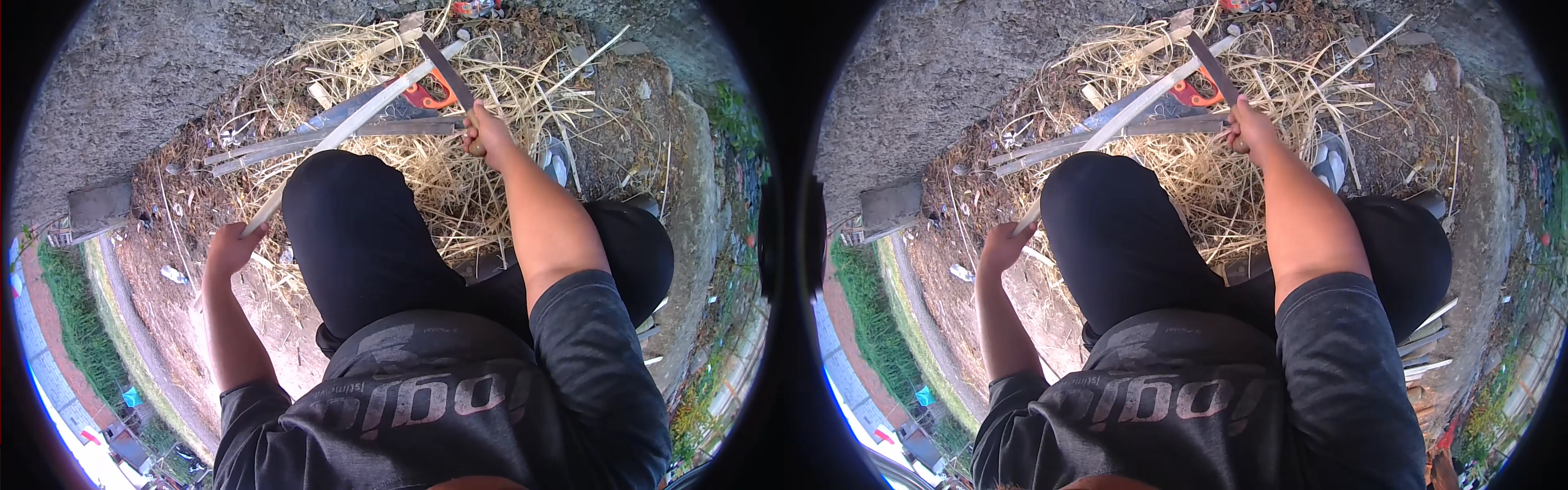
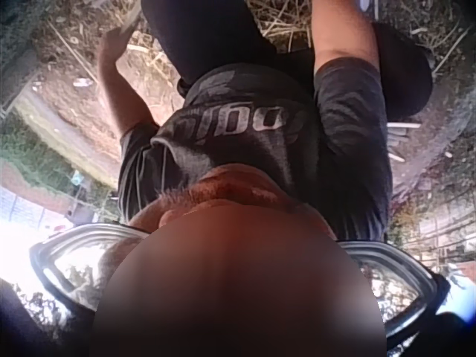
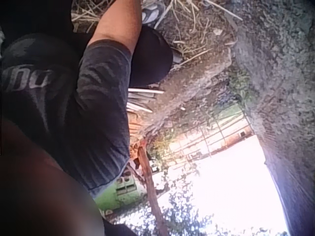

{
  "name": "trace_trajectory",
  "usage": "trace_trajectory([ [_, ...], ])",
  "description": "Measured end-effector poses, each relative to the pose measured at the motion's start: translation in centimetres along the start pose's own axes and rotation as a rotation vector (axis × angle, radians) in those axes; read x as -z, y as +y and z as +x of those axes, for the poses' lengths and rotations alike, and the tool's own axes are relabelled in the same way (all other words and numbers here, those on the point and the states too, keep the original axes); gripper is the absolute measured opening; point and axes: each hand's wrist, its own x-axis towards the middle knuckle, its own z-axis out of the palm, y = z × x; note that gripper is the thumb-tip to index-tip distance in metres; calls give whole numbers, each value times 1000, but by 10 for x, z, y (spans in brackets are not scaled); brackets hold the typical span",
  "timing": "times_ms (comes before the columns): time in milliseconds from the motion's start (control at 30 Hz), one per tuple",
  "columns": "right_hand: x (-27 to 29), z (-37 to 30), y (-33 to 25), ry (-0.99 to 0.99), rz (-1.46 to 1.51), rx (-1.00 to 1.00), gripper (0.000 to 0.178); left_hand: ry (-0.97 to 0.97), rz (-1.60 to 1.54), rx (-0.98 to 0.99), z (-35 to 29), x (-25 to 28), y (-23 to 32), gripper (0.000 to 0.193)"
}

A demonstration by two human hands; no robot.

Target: Scraping a thin strip of bamboo with a knife to smooth or thin it for manufacturing.

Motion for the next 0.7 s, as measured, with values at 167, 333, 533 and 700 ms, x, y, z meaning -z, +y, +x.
trace_trajectory([
  [167, -29, -25, 30, -58, -129, -175, 53, 5, -7, -4, 0, -1, -1, 70],
  [333, 2, -12, 11, 48, -56, -43, 57, 5, -38, -14, -3, 4, 2, 68],
  [533, -27, -24, 30, 14, -291, -72, 58, -5, -6, -14, -2, 2, 8, 66],
  [700, -50, -36, 0, -303, -452, 37, 60, 22, -50, 18, -7, 4, 2, 64],
])
